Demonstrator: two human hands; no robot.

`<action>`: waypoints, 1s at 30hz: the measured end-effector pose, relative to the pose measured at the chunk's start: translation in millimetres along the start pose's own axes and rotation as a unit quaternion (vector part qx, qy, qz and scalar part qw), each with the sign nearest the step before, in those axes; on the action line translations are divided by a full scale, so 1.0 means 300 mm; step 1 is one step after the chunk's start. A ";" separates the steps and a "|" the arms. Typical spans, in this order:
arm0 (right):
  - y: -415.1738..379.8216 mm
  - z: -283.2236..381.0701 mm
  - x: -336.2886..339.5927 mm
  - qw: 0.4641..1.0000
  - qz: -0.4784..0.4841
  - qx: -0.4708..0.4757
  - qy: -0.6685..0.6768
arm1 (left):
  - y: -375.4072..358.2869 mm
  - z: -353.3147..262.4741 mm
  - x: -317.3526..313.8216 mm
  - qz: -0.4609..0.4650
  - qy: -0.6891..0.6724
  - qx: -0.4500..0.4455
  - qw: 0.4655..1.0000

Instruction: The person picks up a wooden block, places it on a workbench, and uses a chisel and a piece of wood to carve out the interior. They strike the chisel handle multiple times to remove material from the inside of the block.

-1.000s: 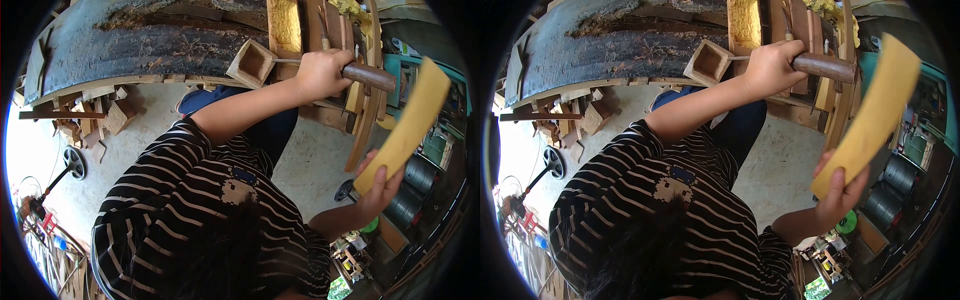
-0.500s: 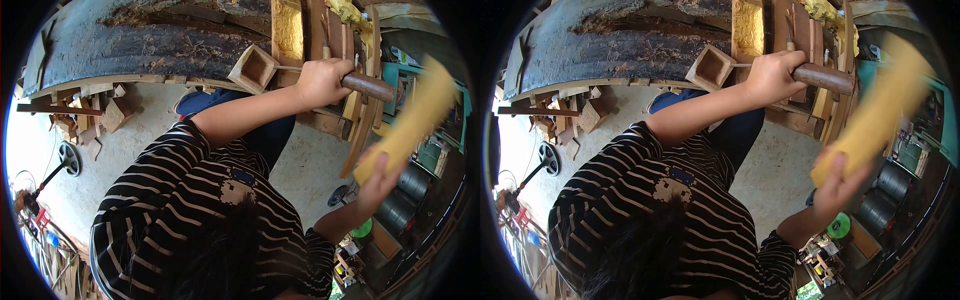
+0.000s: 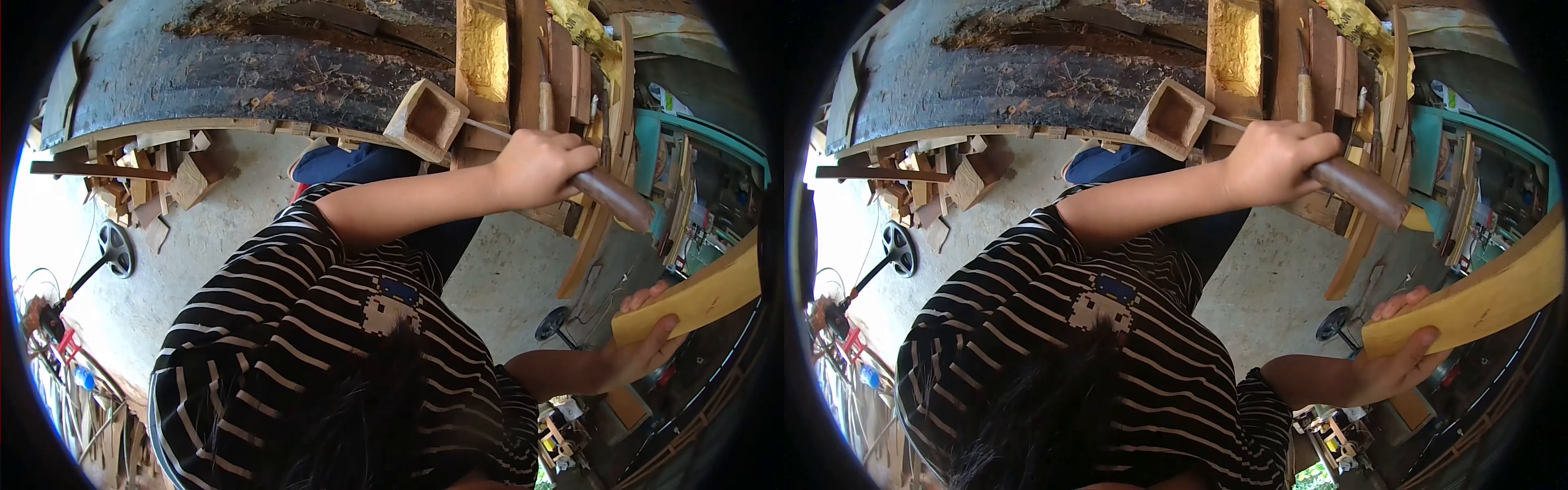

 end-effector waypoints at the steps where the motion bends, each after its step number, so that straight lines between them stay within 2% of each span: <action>1: -0.004 -0.002 0.006 1.000 -0.002 0.001 -0.001 | 0.003 -0.007 -0.014 0.011 0.000 -0.003 1.000; 8: -0.018 -0.001 0.057 1.000 -0.016 0.008 0.014 | -0.004 0.024 -0.038 0.030 0.014 0.006 0.999; 18: -0.031 -0.005 0.115 0.998 -0.066 0.006 -0.006 | -0.001 0.052 -0.023 0.006 0.021 0.016 1.000; 30: -0.022 -0.023 0.104 0.997 -0.040 0.010 -0.069 | 0.008 0.049 -0.022 0.013 0.023 0.024 0.999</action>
Point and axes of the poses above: each hand's wrist, its own y-axis towards the middle knuckle, its own x-axis out of the back of the hand, z = x × y, the point moved 10 cm from there along y, towards the middle knuckle, and after that the axes turned 6 degrees about -x, right-handed, at the moved point
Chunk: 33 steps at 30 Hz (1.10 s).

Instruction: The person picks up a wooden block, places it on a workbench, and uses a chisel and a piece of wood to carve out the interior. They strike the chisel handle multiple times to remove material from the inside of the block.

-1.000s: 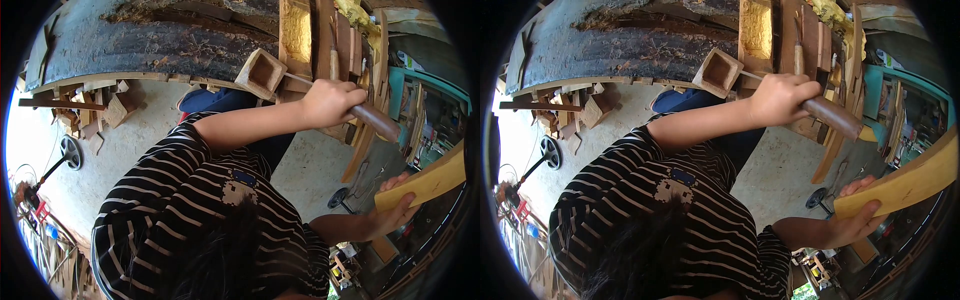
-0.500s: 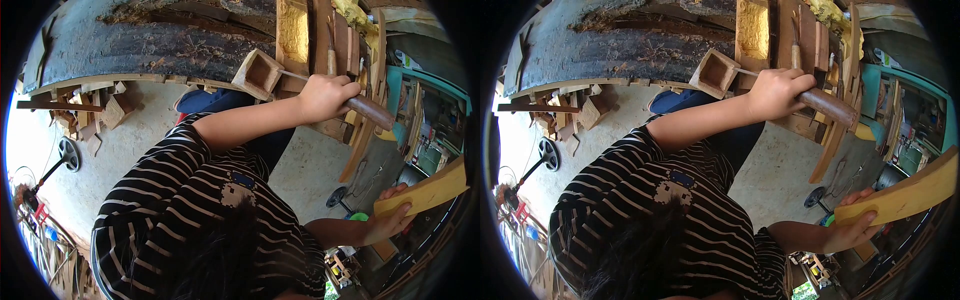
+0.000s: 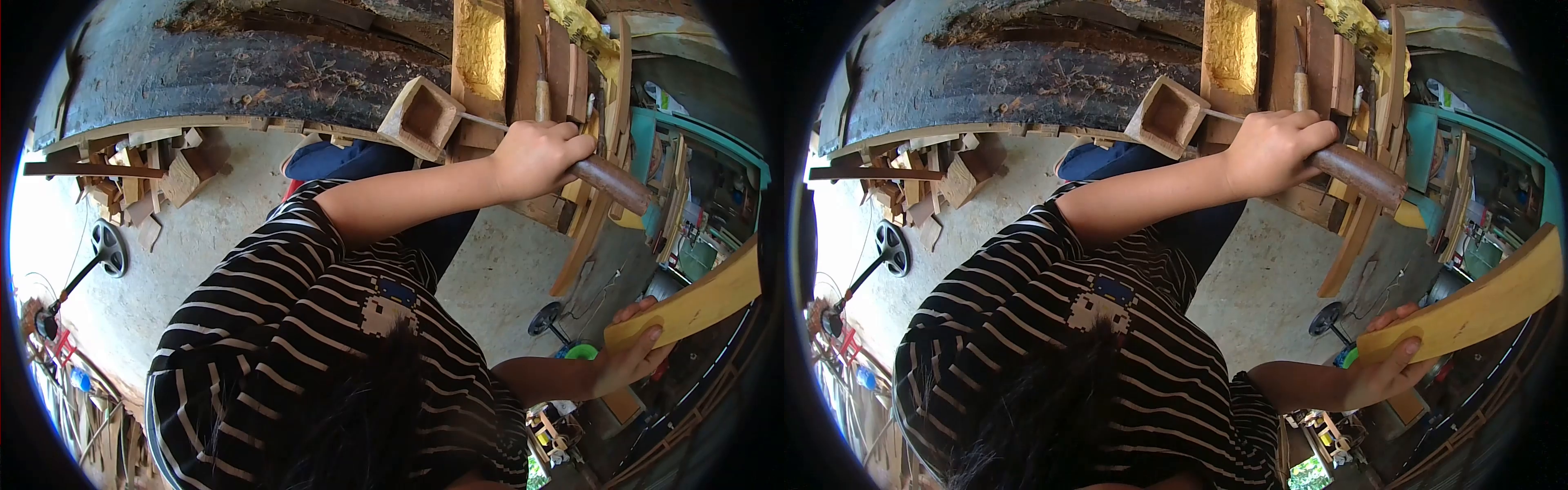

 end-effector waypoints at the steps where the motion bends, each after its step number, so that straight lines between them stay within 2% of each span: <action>1: -0.001 0.000 0.001 1.000 0.000 0.000 -0.001 | 0.000 0.001 -0.002 0.000 -0.001 0.000 1.000; 10: -0.011 -0.006 0.015 1.000 0.001 -0.005 0.009 | 0.001 0.001 0.002 -0.013 0.005 -0.003 1.000; 22: -0.010 -0.015 0.008 1.000 0.019 -0.002 -0.017 | 0.011 0.010 -0.026 0.028 0.002 0.004 1.000; 25: -0.003 0.005 0.013 1.000 0.001 0.009 -0.003 | 0.016 0.020 -0.035 0.037 0.001 0.015 0.999; 27: -0.001 0.027 0.029 0.997 -0.024 0.033 0.060 | 0.020 0.021 -0.027 0.016 0.000 0.008 1.000; 31: 0.005 -0.020 -0.003 0.994 -0.046 0.002 0.102 | 0.030 0.032 -0.025 0.016 -0.005 0.016 1.000; 33: -0.008 -0.088 -0.110 0.995 0.065 -0.077 -0.028 | 0.037 0.042 -0.018 0.000 0.006 0.026 1.000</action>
Point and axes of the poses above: each hand's wrist, its own y-axis towards the middle knuckle, its own x-axis out of the back of the hand, z = x × y, the point moved 10 cm from there along y, towards the middle knuckle, and after that the axes turned 6 degrees about -x, right-handed, at the moved point
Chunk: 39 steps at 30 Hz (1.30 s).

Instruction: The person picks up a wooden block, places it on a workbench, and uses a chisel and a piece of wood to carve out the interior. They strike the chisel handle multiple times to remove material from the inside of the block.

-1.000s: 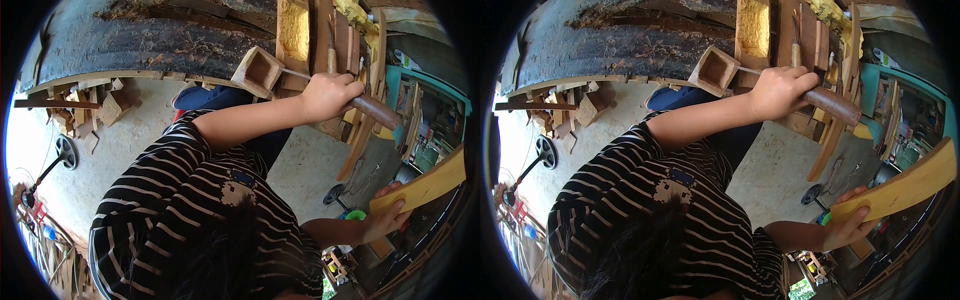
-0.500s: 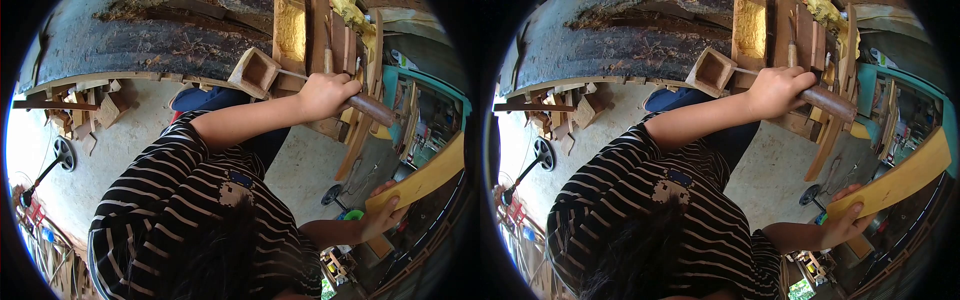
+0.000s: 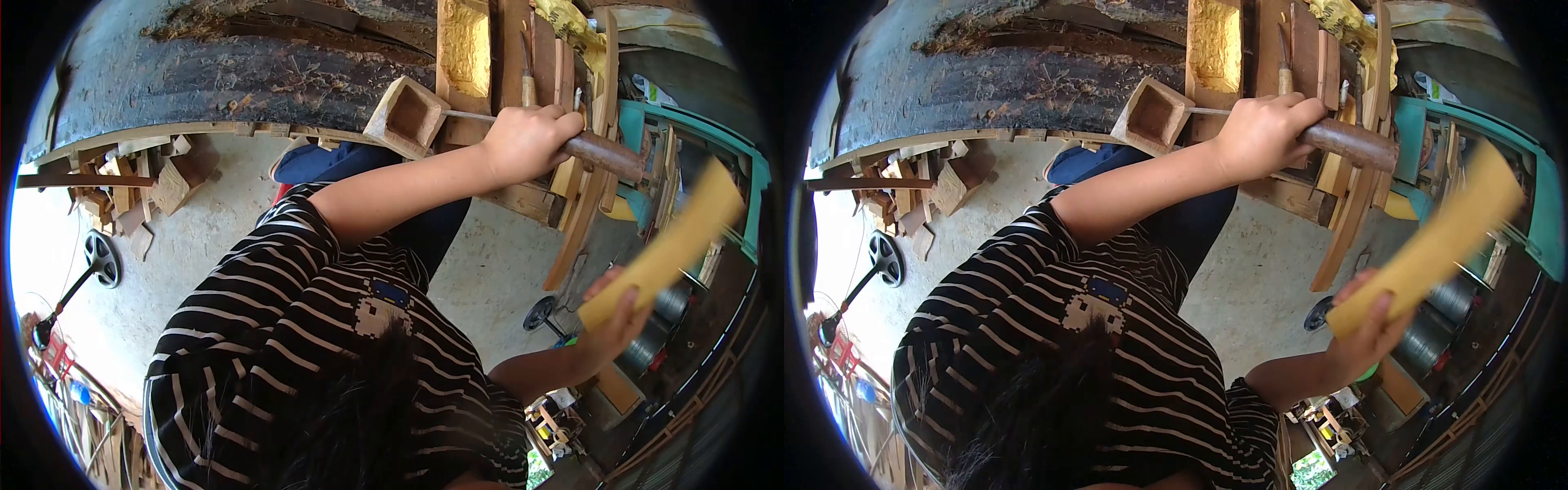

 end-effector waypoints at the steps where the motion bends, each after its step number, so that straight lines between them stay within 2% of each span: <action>1: -0.001 -0.024 -0.032 0.999 0.033 -0.034 -0.025 | 0.003 0.001 -0.002 0.000 -0.001 -0.001 1.000; 3: 0.009 -0.047 -0.074 0.995 0.093 -0.034 -0.020 | 0.005 0.013 -0.011 0.008 0.003 0.011 1.000; 4: 0.015 -0.047 -0.067 0.995 0.094 -0.033 -0.020 | 0.007 0.015 -0.012 0.007 0.003 0.011 1.000; 6: 0.020 -0.049 0.004 0.998 0.018 -0.042 0.046 | 0.004 0.004 -0.009 0.001 -0.001 -0.004 1.000; 9: 0.021 -0.026 0.052 0.994 -0.029 -0.022 0.101 | 0.001 -0.003 -0.015 0.019 0.005 -0.004 1.000; 13: 0.006 -0.016 0.065 0.992 -0.036 -0.020 0.120 | -0.002 -0.003 -0.037 0.041 0.011 -0.004 0.999; 18: -0.014 0.002 0.063 0.994 -0.047 -0.007 0.097 | -0.013 -0.006 -0.082 0.091 0.028 -0.002 0.995; 24: -0.026 -0.008 0.103 0.992 -0.076 -0.013 0.104 | -0.019 -0.029 -0.081 0.109 0.029 -0.008 0.994; 39: -0.022 -0.010 0.097 0.993 -0.058 -0.010 0.105 | -0.026 -0.019 -0.067 0.089 0.010 -0.004 0.996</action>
Point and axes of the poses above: each hand's wrist, its own y-axis towards the middle knuckle, its own x-axis out of the back of the hand, z = x × y, the point moved 10 cm from there along y, towards the middle knuckle, and after that the axes turned 6 degrees about -x, right-handed, at the moved point
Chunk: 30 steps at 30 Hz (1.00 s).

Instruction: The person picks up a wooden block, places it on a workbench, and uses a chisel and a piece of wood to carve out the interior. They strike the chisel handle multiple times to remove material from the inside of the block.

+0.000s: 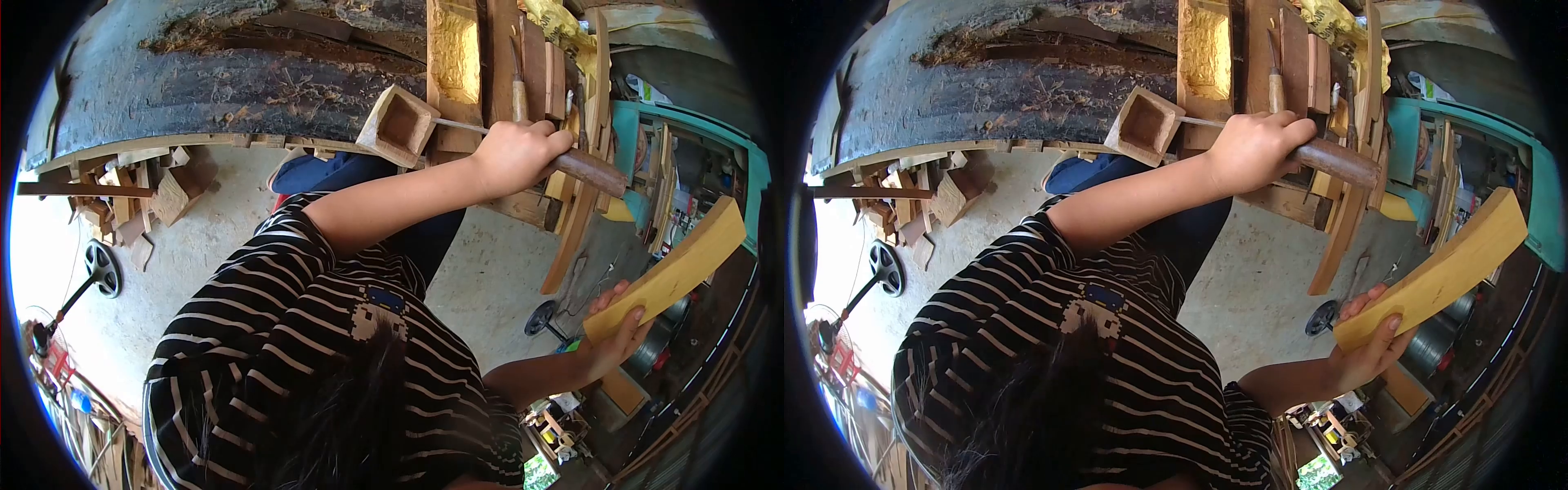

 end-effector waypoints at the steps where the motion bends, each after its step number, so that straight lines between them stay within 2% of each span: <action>1: -0.001 0.003 -0.003 1.000 0.002 0.003 0.003 | -0.001 0.000 0.001 -0.001 0.000 0.000 1.000; 11: -0.009 0.025 -0.018 1.000 0.000 0.002 -0.008 | -0.006 -0.008 0.008 -0.014 0.008 -0.011 1.000; 17: -0.002 0.077 -0.003 0.997 -0.025 0.070 0.003 | -0.004 0.005 0.002 -0.012 0.002 -0.005 1.000; 19: 0.012 0.034 -0.041 0.996 0.045 0.074 0.023 | -0.003 0.009 0.007 -0.017 -0.001 -0.007 1.000; 20: 0.004 0.038 -0.057 0.996 0.044 0.075 0.022 | -0.002 0.010 0.011 -0.026 -0.006 -0.011 1.000; 22: -0.029 -0.064 -0.154 0.977 0.125 -0.052 -0.167 | -0.007 0.030 0.020 -0.034 -0.012 -0.016 0.999; 23: -0.036 -0.050 -0.195 0.976 0.141 -0.050 -0.158 | -0.022 0.082 0.021 -0.032 -0.003 0.020 0.999; 26: -0.025 -0.020 -0.159 0.982 0.120 -0.018 -0.142 | -0.036 0.182 0.071 -0.067 0.022 0.082 0.994; 27: -0.016 -0.025 -0.162 0.982 0.121 -0.019 -0.142 | -0.034 0.176 0.097 -0.088 0.013 0.074 0.993; 28: -0.003 0.000 -0.135 0.992 0.082 0.012 -0.099 | -0.039 0.167 0.118 -0.108 0.004 0.069 0.992; 29: 0.005 0.030 -0.115 0.997 0.043 0.046 -0.054 | -0.038 0.154 0.129 -0.108 0.004 0.071 0.992; 30: 0.009 0.038 -0.127 0.996 0.045 0.049 -0.052 | -0.027 0.124 0.137 -0.101 -0.007 0.054 0.993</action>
Point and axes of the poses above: each hand's wrist, its own y-axis towards the middle knuckle, its own x-axis out of the back of the hand, z = x × y, the point moved 10 cm from there along y, towards the middle knuckle, and after that the axes turned 6 degrees about -x, right-handed, at the moved point
